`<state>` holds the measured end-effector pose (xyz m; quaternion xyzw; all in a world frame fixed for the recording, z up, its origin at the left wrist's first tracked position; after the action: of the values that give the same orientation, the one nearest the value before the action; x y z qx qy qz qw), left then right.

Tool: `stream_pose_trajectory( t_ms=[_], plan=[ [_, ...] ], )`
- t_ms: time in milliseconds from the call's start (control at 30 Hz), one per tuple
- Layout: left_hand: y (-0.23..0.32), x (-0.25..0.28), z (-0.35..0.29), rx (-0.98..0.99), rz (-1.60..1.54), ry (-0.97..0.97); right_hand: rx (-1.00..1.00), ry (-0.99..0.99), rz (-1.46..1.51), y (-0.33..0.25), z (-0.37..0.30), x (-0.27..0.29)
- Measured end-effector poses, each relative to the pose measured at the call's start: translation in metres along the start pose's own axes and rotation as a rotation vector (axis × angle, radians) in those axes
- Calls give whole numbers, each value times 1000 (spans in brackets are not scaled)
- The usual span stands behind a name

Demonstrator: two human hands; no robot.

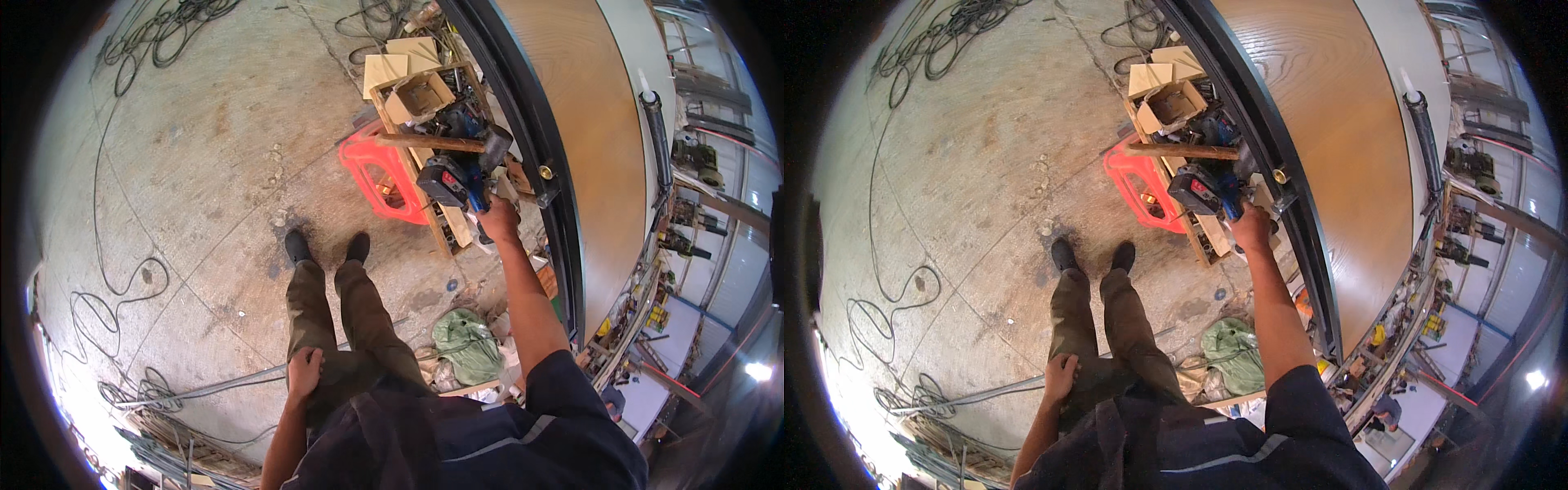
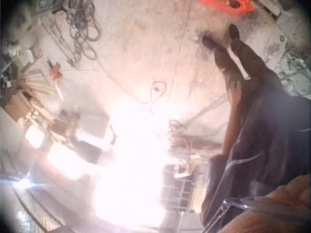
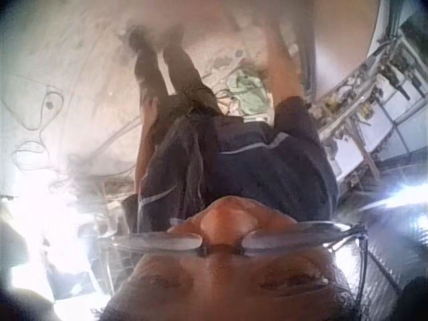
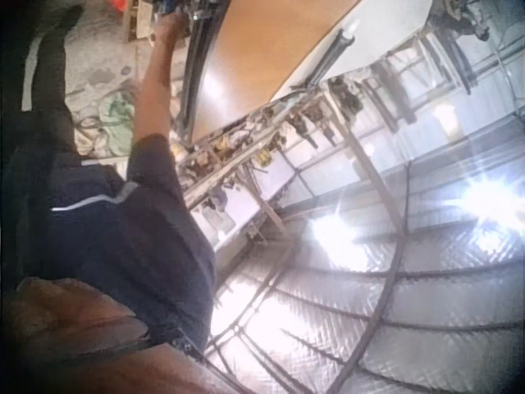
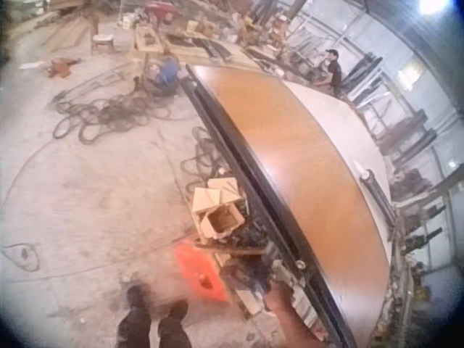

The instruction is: The person walks through a cluttered workshop, picks up a cordless drill, and uses it to drive screws into a wooden tabletop. They handle small metal brackets and screws while working on the table assembly.

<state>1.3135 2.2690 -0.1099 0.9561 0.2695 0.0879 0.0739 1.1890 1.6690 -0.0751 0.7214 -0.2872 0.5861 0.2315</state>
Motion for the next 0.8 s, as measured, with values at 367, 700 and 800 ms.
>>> stream_pose_trajectory(
  t_ms=[367,700,800],
  plan=[
    [-27,3,26,130,-41,-89,-171,-280,-86,8,32,-53],
    [-13,-30,42,161,-103,-121,-121,-214,120,-21,17,-3],
    [-3,-43,44,146,-89,-129,-55,-160,75,-15,3,0]
  ],
)
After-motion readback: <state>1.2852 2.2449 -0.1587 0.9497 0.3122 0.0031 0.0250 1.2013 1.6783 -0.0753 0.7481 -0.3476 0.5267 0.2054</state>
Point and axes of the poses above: each hand's wrist, its own z-axis towards the middle knuckle, its own x-axis out of the back of the hand, y = z × x, the point moved 6 cm from there along z, towards the middle knuckle, and after that the axes turned 13 degrees about x, right-handed, at the moved point
